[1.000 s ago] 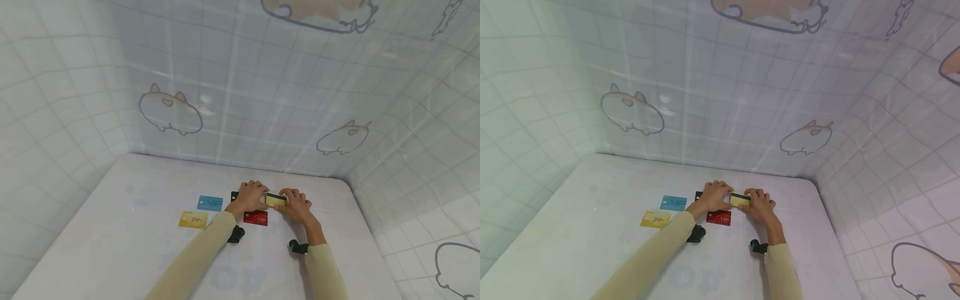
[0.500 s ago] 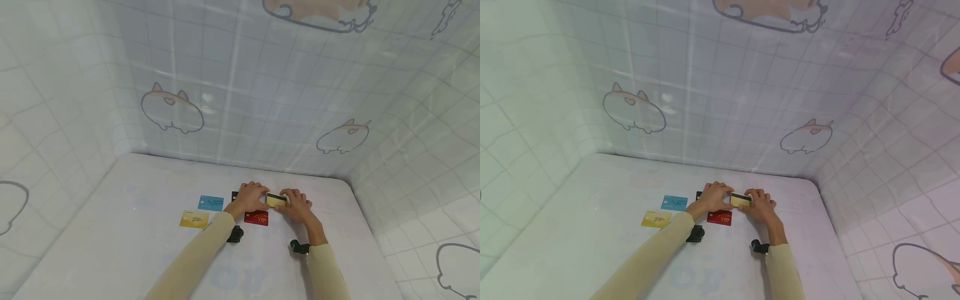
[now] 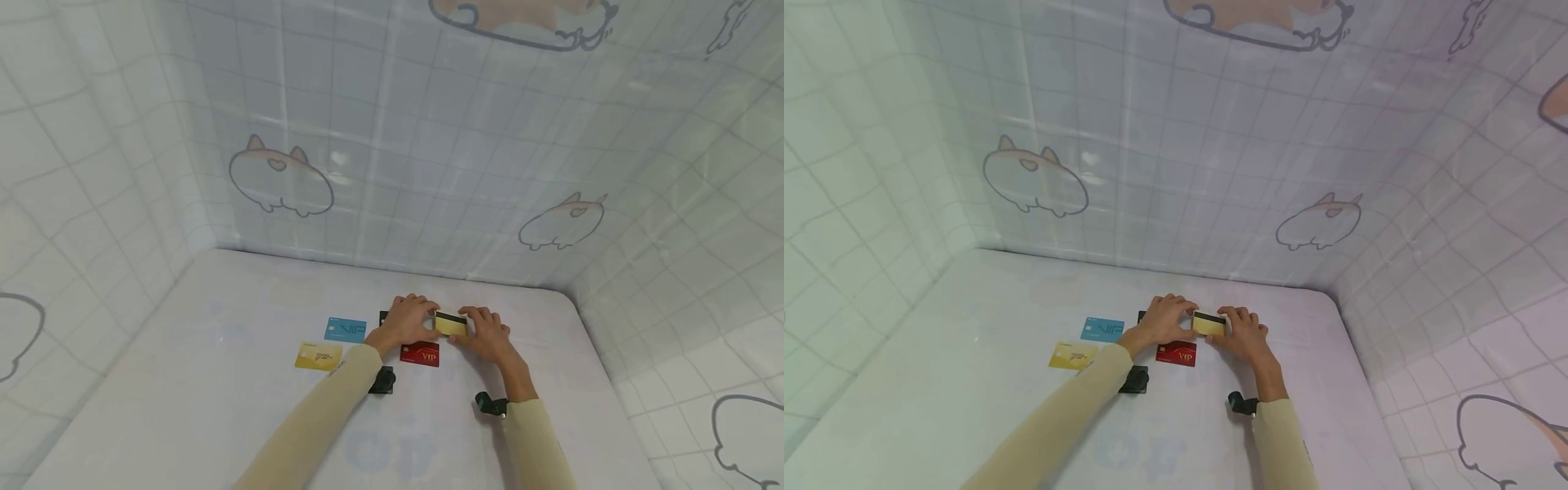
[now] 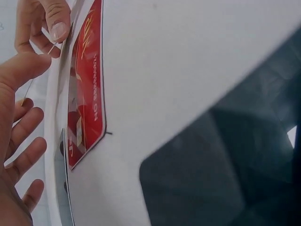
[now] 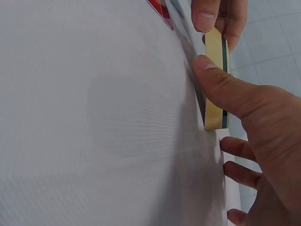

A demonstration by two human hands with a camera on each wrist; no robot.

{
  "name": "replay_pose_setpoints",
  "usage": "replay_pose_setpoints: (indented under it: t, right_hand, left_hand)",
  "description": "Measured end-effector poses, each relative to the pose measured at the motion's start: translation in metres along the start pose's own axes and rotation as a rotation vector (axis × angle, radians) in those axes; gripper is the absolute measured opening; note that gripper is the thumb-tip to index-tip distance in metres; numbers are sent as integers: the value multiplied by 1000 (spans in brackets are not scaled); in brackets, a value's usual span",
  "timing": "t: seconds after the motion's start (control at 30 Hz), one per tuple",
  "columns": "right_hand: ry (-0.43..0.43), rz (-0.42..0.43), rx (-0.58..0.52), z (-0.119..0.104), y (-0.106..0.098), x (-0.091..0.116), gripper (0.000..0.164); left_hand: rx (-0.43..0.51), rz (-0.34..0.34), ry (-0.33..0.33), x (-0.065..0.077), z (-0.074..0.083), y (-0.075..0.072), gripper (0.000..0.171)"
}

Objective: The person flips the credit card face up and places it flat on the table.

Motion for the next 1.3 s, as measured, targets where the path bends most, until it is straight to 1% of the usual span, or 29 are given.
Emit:
replay_pose_setpoints:
  t: [0.17, 0.33, 0.6, 0.83, 1.0, 1.17, 1.3]
  right_hand:
    - [4, 10, -25, -5, -1, 2, 75]
    - [-26, 18, -36, -11, -3, 3, 75]
    - [-78, 54, 4, -21, -5, 3, 69]
    - [-88, 51, 5, -28, -7, 5, 66]
    - [-104, 50, -13, -29, -8, 6, 66]
    - [-141, 54, -18, -30, -9, 7, 66]
    - [-173, 69, -24, -33, -13, 9, 66]
  left_hand:
    - [-22, 13, 16, 1, 0, -1, 63]
    - [-55, 25, 31, 0, 0, 1, 65]
    - [-113, 44, 57, 2, 2, -1, 65]
    - [-113, 41, 59, 5, 4, -4, 64]
    - [-103, 59, 75, 6, 5, -7, 65]
    - [-97, 83, 97, 7, 6, -10, 65]
    - [-66, 90, 113, 8, 6, -12, 64]
Point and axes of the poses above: each hand's wrist, its own x-axis away from the middle knuckle, its own y-axis out of the palm, z = x × y, the point moved 4 cm from there along -x, towards the middle knuckle, and after that the axes turned 4 degrees about z, right-handed, at the moved point
